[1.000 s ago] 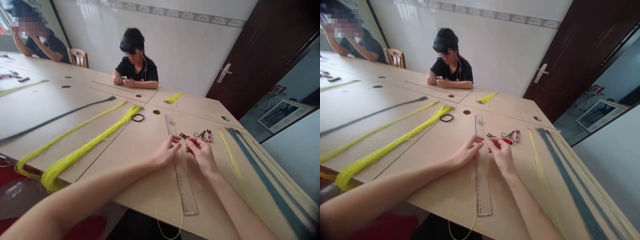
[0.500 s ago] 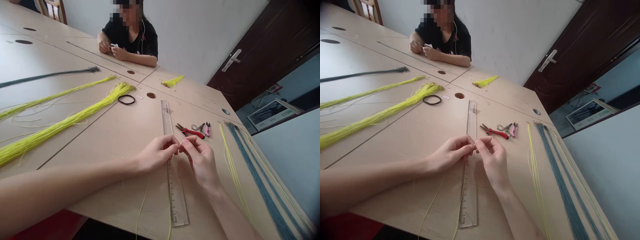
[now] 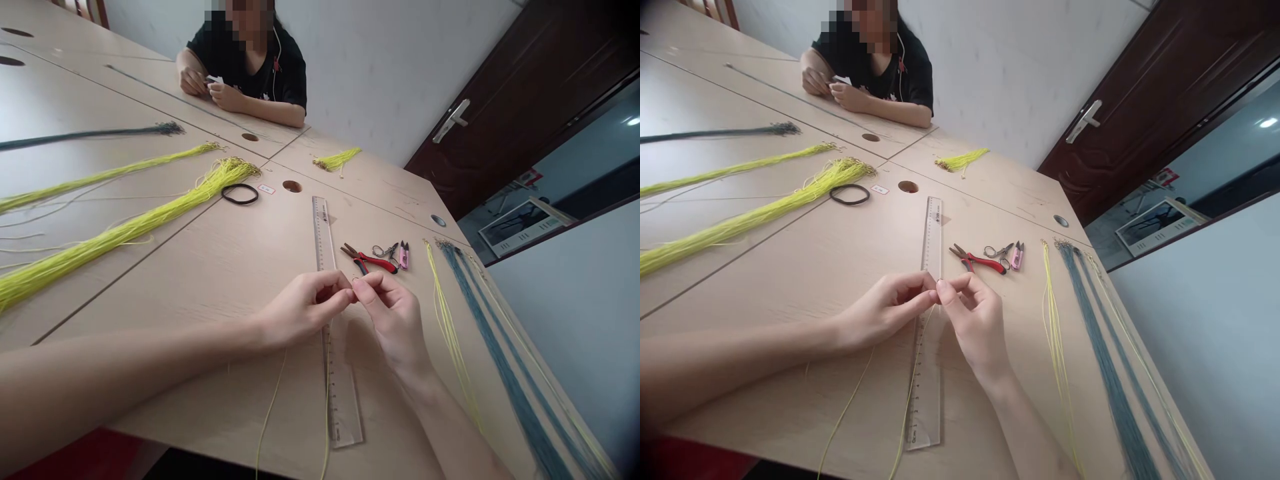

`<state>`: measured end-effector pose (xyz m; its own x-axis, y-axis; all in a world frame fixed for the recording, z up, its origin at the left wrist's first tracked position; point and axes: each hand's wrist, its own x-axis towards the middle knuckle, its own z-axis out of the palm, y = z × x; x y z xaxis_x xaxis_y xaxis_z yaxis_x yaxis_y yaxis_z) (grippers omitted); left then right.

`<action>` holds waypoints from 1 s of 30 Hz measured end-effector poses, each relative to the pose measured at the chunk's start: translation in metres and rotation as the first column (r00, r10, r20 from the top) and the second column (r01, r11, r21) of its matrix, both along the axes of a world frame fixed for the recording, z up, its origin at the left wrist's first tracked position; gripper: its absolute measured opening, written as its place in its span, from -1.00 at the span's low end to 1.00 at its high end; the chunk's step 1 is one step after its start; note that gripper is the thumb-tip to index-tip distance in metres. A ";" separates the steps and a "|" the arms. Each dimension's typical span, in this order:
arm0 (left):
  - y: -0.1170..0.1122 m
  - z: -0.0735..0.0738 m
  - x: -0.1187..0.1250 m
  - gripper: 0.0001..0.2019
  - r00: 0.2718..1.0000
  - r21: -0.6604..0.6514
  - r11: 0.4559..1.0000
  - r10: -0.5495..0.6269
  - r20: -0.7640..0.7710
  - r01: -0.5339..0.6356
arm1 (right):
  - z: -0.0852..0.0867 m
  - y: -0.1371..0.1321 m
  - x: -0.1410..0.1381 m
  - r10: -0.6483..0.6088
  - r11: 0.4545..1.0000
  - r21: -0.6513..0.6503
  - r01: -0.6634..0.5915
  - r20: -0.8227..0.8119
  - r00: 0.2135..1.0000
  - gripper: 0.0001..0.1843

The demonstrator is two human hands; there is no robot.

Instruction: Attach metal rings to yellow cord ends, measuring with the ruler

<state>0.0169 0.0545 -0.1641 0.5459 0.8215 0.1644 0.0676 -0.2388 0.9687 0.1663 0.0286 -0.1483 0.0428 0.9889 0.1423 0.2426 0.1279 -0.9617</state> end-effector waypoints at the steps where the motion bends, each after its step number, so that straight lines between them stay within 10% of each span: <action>1: 0.000 0.000 0.000 -0.73 1.000 0.006 1.000 0.012 -0.011 -0.012 | 0.000 0.000 0.000 0.007 1.000 -0.003 -0.007 0.002 1.000 -0.77; 18: -0.001 0.002 -0.003 -0.73 0.995 0.055 0.995 0.088 -0.052 -0.085 | -0.002 -0.003 0.004 0.001 0.975 0.211 -0.069 0.304 0.953 -0.89; 30: -0.003 0.002 -0.004 -0.79 0.997 0.058 0.996 0.067 -0.041 -0.065 | -0.002 -0.005 0.005 -0.126 0.855 0.466 -0.225 0.609 0.783 -0.93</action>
<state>0.0130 0.0517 -0.1616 0.4982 0.8461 0.1893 0.1258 -0.2865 0.9498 0.1711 0.0237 -0.1506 -0.2720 0.7689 0.5786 0.7188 0.5621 -0.4091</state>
